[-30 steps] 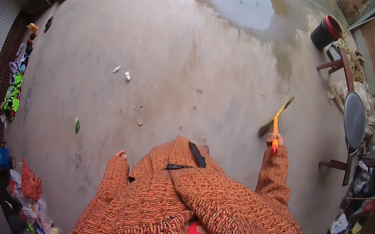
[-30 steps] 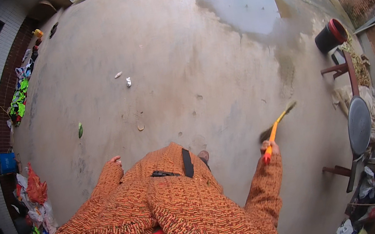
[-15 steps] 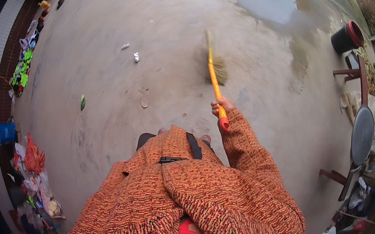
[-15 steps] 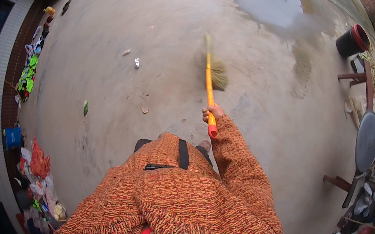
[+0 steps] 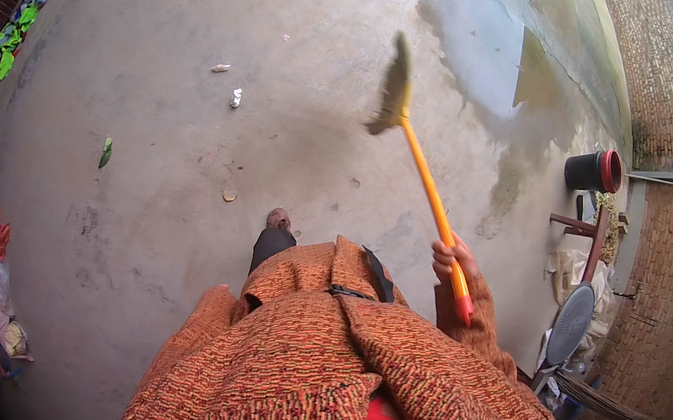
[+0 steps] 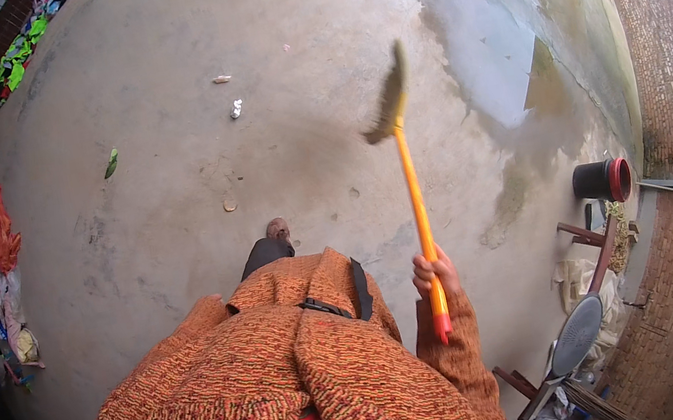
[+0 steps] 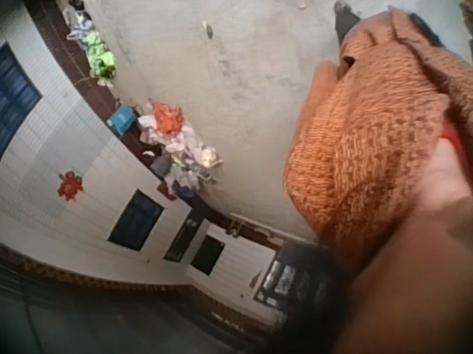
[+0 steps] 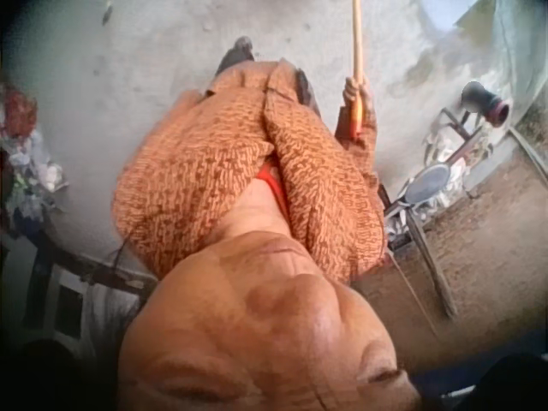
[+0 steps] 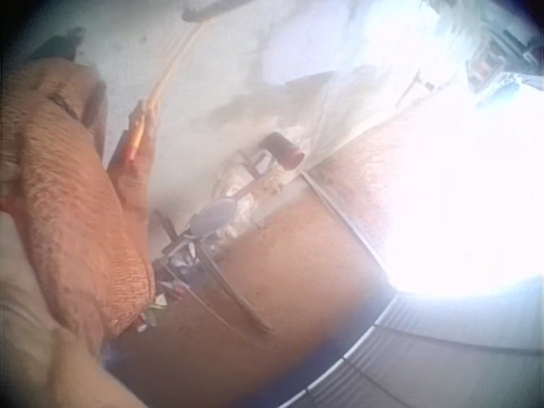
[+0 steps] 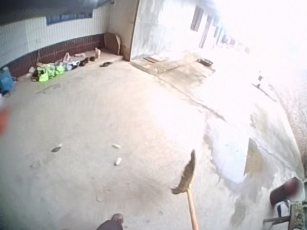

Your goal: The person sweeps a concrete floor with a yellow broom, moving debris and dust toward a pile of bags and other items. The person navigates around a parked blue three-wheeled vehicle and various scattered objects while sweeping.

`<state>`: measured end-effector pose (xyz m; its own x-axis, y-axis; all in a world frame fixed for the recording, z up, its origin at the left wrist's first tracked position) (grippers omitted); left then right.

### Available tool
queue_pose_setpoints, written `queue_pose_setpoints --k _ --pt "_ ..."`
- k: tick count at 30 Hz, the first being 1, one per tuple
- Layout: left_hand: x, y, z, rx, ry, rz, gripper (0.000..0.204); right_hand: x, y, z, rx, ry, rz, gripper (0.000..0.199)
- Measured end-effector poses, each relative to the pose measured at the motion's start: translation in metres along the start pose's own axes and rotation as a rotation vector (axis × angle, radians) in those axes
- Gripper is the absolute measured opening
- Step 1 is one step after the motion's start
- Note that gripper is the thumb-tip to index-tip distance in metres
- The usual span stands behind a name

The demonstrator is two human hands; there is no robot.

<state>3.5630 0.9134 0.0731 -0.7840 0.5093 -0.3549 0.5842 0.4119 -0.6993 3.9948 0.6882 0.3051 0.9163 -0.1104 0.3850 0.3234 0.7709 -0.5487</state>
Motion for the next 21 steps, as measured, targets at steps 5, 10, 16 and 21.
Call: queue_pose_setpoints --k 5,10,16,21 --pt "-0.018 0.063 -0.027 -0.005 -0.072 -0.053 0.025 0.030 -0.028 -0.035 -0.356 -0.061 -0.111 0.036" --pt "0.025 0.111 0.000 0.224 -0.511 -0.479 0.032 0.065 -0.017 -0.130 -0.489 0.305 0.032 0.007" --pt "-0.022 0.086 -0.020 0.016 -0.650 -0.542 0.030 0.107 0.057 -0.220 -0.359 0.667 0.187 0.009" --pt "-0.076 0.041 -0.018 -0.056 -0.584 -0.570 0.031 0.079 0.152 -0.169 -0.145 0.525 0.610 0.006"
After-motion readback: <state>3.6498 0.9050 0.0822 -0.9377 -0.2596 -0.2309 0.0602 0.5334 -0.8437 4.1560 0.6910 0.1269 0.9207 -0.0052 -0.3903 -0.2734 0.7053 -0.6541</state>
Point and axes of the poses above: each hand's wrist, its own y-axis towards the middle knuckle, its own z-axis out of the palm, x = y × z, the point moved 6 cm from there along y, towards the middle knuckle, and after that the axes turned 6 degrees about -y, right-handed, at the moved point
